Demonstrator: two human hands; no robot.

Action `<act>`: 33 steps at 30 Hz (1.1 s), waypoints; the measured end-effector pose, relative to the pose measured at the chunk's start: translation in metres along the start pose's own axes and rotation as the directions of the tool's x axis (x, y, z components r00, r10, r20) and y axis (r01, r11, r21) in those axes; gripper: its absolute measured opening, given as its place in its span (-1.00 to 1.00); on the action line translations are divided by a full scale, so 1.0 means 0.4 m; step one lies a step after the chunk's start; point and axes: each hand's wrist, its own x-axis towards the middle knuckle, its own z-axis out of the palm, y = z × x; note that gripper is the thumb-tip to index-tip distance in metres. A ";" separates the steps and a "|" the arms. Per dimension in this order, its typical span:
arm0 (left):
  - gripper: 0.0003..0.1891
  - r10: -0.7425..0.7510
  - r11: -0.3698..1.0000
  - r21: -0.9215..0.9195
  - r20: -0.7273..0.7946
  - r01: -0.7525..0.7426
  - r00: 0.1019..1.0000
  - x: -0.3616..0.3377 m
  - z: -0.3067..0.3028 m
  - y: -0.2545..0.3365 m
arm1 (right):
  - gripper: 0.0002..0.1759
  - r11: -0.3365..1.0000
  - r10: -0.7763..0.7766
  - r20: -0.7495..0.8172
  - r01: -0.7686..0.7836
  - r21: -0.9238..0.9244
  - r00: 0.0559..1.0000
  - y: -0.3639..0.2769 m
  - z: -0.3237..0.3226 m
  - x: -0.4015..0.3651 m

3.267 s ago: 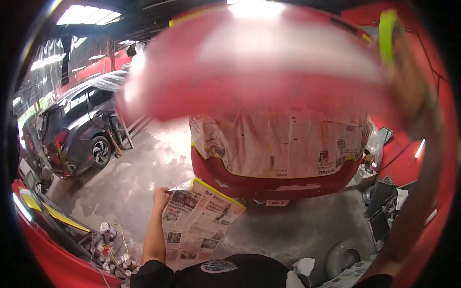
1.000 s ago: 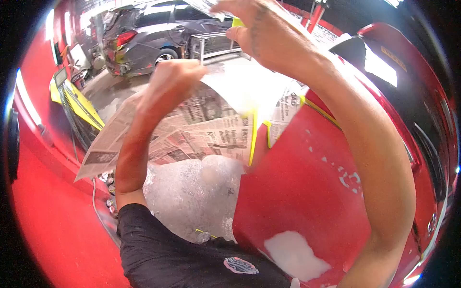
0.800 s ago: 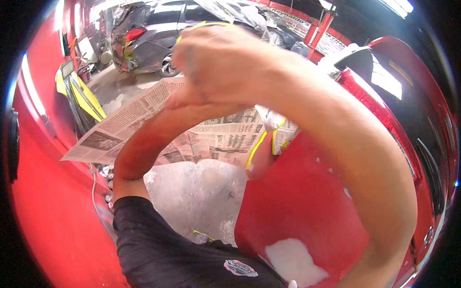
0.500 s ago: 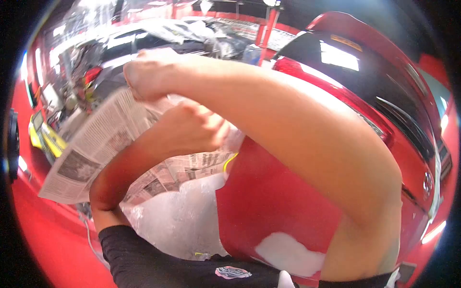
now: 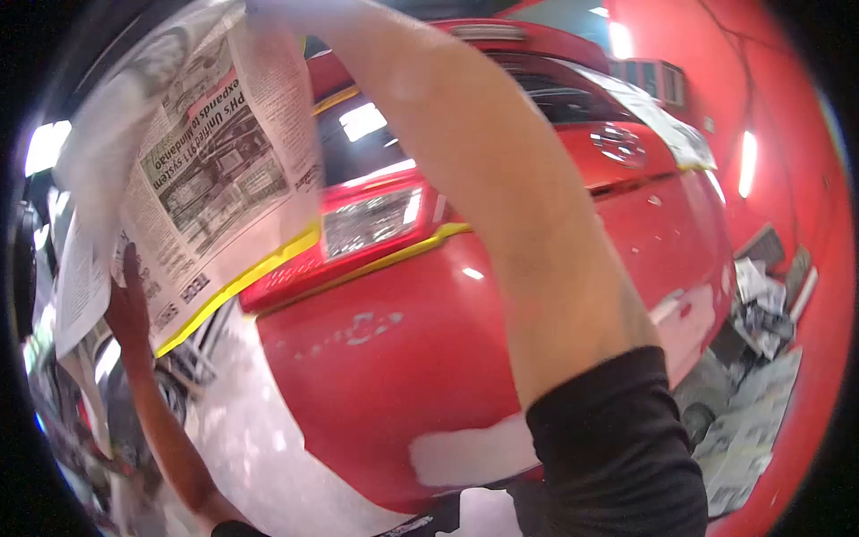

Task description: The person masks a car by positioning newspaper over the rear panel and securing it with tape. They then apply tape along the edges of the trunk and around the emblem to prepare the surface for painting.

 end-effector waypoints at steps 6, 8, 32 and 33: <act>-0.39 -0.083 0.971 -0.235 -0.168 0.042 0.982 0.516 0.222 0.089 | -0.65 0.437 -0.321 0.264 0.390 -0.810 0.910 -0.011 -0.412 -0.236; -0.39 0.231 0.971 -0.014 -0.179 -0.237 0.956 0.565 0.283 0.248 | -0.68 0.072 -0.066 0.276 0.281 -0.957 0.959 0.118 -0.597 -0.273; -0.26 0.412 0.911 -0.253 0.585 -0.325 0.698 0.462 0.763 0.564 | -0.25 0.392 0.244 -0.402 -0.468 -0.792 0.883 0.122 -0.744 -0.585; -0.26 0.390 0.921 -0.264 0.590 -0.288 0.707 0.466 0.765 0.567 | -0.28 0.384 0.269 -0.395 -0.474 -0.792 0.878 0.089 -0.686 -0.603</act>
